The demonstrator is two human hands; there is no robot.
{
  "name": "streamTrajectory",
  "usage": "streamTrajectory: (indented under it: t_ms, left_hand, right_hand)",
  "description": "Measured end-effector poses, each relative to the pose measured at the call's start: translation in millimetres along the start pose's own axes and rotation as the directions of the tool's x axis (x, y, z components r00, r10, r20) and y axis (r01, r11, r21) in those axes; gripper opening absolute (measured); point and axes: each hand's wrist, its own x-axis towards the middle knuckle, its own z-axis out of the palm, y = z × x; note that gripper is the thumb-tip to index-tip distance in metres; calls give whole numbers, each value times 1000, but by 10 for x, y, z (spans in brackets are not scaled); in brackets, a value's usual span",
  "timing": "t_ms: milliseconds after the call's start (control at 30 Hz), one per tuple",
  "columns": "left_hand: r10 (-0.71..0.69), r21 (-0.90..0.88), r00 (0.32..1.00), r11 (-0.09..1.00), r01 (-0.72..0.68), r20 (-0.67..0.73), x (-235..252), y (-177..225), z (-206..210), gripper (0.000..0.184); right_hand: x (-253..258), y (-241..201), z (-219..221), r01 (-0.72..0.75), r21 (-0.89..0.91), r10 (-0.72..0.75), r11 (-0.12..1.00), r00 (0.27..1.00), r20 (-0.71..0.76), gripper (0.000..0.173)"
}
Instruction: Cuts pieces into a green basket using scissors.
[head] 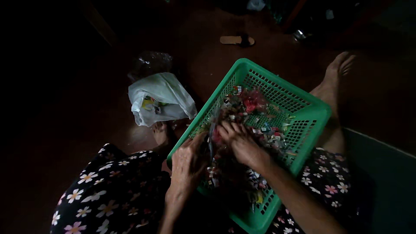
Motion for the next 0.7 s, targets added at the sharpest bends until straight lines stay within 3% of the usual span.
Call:
streamTrajectory:
  t_ms: [33, 133, 200, 267, 367, 433, 567, 700]
  left_hand:
    - [3, 7, 1000, 1000, -3, 12, 1, 6, 1, 31]
    - [7, 24, 999, 1000, -8, 46, -6, -12, 23, 32]
    - [17, 27, 993, 999, -20, 118, -14, -40, 54, 42]
    - [0, 57, 977, 998, -12, 213, -10, -12, 98, 46]
    - [-10, 79, 953, 997, -15, 303, -8, 39, 172, 49]
    - [38, 70, 953, 996, -62, 300, -19, 31, 253, 49]
    - [142, 52, 967, 986, -156, 211, -34, 30, 398, 38]
    - [124, 114, 988, 984, -134, 94, -44, 8, 437, 19]
  right_hand:
    - [-66, -11, 63, -24, 8, 24, 1000, 999, 30, 57]
    - [-258, 151, 14, -174, 93, 176, 980, 984, -13, 37]
    - [-326, 302, -121, -228, 261, 250, 938, 967, -53, 29]
    - [-365, 352, -262, -213, 441, 280, 872, 956, -93, 23]
    - [-365, 439, -242, -61, 644, 218, 763, 962, -167, 10]
    - [-361, 478, -185, -16, 722, 195, 692, 967, -166, 14]
    - [-381, 438, -193, -74, 777, 255, 625, 960, -114, 25]
    - [-382, 452, -264, -50, 790, 247, 612, 960, -131, 20]
